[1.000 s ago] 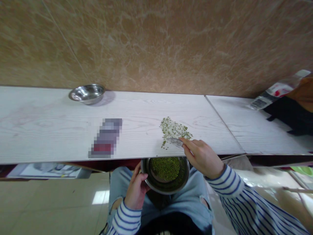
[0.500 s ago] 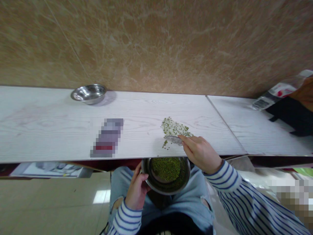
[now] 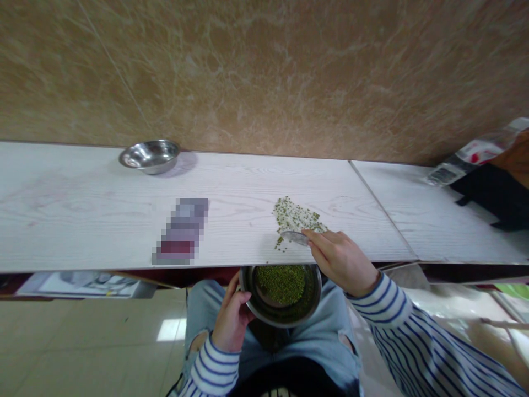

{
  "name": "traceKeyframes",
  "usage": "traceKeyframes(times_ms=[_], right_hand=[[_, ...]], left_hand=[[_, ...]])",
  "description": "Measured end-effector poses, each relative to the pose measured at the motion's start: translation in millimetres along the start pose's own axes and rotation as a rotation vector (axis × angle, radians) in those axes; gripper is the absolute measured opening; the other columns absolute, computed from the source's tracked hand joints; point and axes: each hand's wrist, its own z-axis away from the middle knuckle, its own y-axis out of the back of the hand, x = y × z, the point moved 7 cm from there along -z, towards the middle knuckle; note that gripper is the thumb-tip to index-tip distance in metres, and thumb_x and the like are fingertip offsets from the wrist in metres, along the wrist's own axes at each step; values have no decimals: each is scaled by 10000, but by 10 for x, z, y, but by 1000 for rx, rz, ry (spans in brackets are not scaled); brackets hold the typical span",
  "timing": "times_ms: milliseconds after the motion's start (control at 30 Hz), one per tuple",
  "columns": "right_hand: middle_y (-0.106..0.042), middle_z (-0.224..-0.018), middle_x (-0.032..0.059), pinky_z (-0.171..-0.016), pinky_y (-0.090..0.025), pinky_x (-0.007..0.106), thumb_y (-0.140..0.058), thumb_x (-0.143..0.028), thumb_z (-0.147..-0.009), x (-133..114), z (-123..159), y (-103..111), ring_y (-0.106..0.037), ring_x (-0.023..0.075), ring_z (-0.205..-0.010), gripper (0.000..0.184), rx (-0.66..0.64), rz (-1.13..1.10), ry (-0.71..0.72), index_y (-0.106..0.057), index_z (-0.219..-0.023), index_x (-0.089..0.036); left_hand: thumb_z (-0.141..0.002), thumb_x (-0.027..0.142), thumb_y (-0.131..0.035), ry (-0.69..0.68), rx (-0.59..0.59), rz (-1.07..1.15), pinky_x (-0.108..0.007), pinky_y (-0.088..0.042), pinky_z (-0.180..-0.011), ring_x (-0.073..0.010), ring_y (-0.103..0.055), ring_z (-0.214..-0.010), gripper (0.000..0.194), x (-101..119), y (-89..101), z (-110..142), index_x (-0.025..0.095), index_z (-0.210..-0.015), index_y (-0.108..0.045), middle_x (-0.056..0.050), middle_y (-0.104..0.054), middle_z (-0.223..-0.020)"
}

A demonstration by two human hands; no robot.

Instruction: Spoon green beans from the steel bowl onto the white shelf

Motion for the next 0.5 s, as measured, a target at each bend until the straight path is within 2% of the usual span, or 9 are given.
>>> traceKeyframes(times_ms=[500], right_hand=[[-642,-840,66,-712,-408,306,-383,-161,-849,-20,16,-13,-559,154,-767,343,20,-40,25,-520,-1163,-149]], left_hand=[[-605,184,-575,-4,32,-2,-261,-460,-567,-147,-547,-700,487,8,26,-2,248,-1086,-529,0,-611,-882]])
